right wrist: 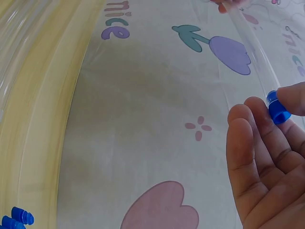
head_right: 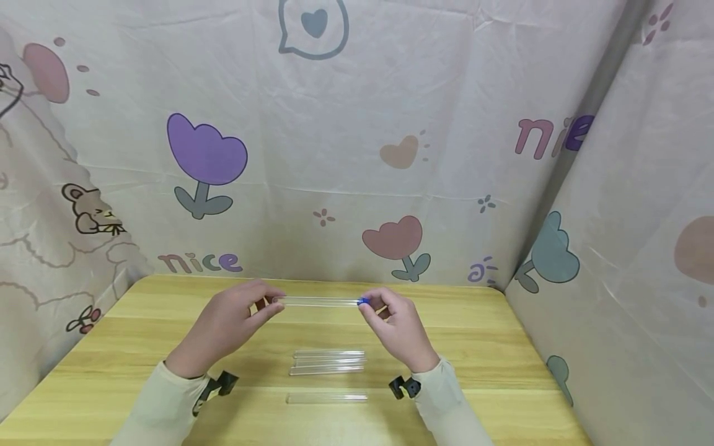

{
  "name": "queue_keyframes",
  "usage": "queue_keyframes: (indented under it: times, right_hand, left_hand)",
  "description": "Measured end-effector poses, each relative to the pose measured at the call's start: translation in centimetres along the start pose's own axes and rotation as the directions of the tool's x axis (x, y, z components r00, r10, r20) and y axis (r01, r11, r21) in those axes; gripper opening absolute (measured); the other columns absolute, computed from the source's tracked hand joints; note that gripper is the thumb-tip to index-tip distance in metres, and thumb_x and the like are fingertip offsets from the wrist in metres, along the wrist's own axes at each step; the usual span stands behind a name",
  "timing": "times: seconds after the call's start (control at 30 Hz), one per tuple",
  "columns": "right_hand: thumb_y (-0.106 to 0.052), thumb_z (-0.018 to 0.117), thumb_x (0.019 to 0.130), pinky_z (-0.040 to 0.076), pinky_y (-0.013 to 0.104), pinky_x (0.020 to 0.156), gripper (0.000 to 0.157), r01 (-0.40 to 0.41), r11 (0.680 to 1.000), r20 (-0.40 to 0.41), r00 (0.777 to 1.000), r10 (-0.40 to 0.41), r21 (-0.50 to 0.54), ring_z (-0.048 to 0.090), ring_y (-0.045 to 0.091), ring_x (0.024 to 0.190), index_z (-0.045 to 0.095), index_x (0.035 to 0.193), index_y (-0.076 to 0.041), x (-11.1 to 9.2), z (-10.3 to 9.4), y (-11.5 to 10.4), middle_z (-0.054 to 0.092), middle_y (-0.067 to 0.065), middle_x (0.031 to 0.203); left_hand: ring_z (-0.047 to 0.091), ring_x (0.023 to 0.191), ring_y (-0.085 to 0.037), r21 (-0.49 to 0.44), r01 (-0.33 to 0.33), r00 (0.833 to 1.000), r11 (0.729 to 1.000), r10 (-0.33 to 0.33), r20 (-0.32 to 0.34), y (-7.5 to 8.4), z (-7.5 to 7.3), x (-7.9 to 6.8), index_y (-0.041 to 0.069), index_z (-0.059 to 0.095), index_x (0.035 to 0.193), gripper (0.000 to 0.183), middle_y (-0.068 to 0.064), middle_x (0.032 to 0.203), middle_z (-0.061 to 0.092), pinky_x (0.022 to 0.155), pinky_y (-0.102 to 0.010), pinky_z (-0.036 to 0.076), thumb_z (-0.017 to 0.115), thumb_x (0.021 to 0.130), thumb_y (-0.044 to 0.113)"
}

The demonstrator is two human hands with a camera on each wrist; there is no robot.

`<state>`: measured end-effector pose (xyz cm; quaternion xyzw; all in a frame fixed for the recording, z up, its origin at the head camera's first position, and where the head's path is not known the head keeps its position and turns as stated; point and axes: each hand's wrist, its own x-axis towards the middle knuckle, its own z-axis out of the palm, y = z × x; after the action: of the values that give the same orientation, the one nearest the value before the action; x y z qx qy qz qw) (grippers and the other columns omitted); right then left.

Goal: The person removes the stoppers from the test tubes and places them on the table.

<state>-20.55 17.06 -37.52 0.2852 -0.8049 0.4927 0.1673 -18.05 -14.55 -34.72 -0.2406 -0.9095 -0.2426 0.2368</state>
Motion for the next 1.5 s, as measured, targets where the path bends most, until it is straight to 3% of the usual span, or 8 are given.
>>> queue_keyframes:
  times: [0.27,0.37,0.67,0.83,1.13,1.5]
  right_hand:
    - [-0.012,0.068,0.101,0.054,0.028,0.058,0.005,-0.059,0.996,0.016,0.998,0.058,0.064,0.064,0.02,0.07,0.07,0.105,-0.013,-0.16,-0.21,0.02,0.07,0.011,0.089]
    - [-0.012,0.067,0.102,0.053,0.028,0.056,0.005,-0.079,0.994,0.026,0.997,0.078,0.079,0.062,0.02,0.07,0.07,0.106,-0.012,-0.13,-0.3,0.06,0.069,0.01,0.089]
    - [-0.014,0.064,0.104,0.055,0.028,0.063,0.009,-0.125,0.99,0.094,0.989,0.118,0.07,0.064,0.019,0.075,0.07,0.11,-0.012,-0.05,-0.43,0.32,0.069,0.007,0.092]
    - [-0.014,0.063,0.104,0.057,0.031,0.067,0.009,-0.11,0.992,0.13,0.986,0.102,0.054,0.064,0.013,0.077,0.069,0.111,-0.012,-0.13,-0.52,0.52,0.069,0.0,0.093]
    - [-0.012,0.062,0.105,0.057,0.032,0.068,0.011,-0.059,0.996,0.188,0.981,0.047,0.062,0.064,0.013,0.077,0.069,0.112,-0.007,-0.18,-0.9,0.49,0.069,-0.002,0.091]
    - [-0.014,0.067,0.102,0.053,0.027,0.062,0.008,-0.081,0.995,0.127,0.989,0.074,0.05,0.063,0.017,0.071,0.069,0.11,-0.013,-0.13,-0.8,0.16,0.067,0.002,0.088]
  left_hand:
    - [0.057,0.075,0.001,-0.028,-0.011,1.0,1.0,0.011,-0.005,0.11,-0.1,-0.09,0.018,0.077,0.106,0.014,0.015,0.088,0.065,0.063,-0.021,0.05,0.078,0.095,0.026]
    - [0.056,0.074,0.001,-0.037,-0.02,1.0,0.999,0.019,-0.007,0.12,-0.1,-0.09,0.017,0.077,0.106,0.015,0.015,0.088,0.065,0.063,-0.021,0.049,0.079,0.094,0.025]
    - [0.055,0.074,0.001,-0.027,-0.023,1.0,0.999,0.024,0.004,-0.07,-0.1,-0.09,0.018,0.076,0.107,0.014,0.016,0.09,0.065,0.064,-0.021,0.049,0.078,0.094,0.023]
    - [0.055,0.074,0.001,-0.03,-0.021,1.0,0.999,0.021,0.012,-0.32,0.08,-0.1,0.019,0.076,0.106,0.013,0.016,0.091,0.066,0.064,-0.022,0.05,0.079,0.094,0.022]
    - [0.055,0.071,0.0,-0.01,-0.002,1.0,1.0,0.003,0.023,-0.43,-0.03,-0.07,0.02,0.077,0.106,0.012,0.014,0.096,0.07,0.064,-0.022,0.05,0.078,0.094,0.022]
    - [0.058,0.077,0.001,-0.015,0.003,0.999,1.0,-0.003,0.038,-0.48,0.11,-0.02,0.019,0.076,0.109,0.015,0.017,0.091,0.066,0.065,-0.022,0.05,0.078,0.095,0.025]
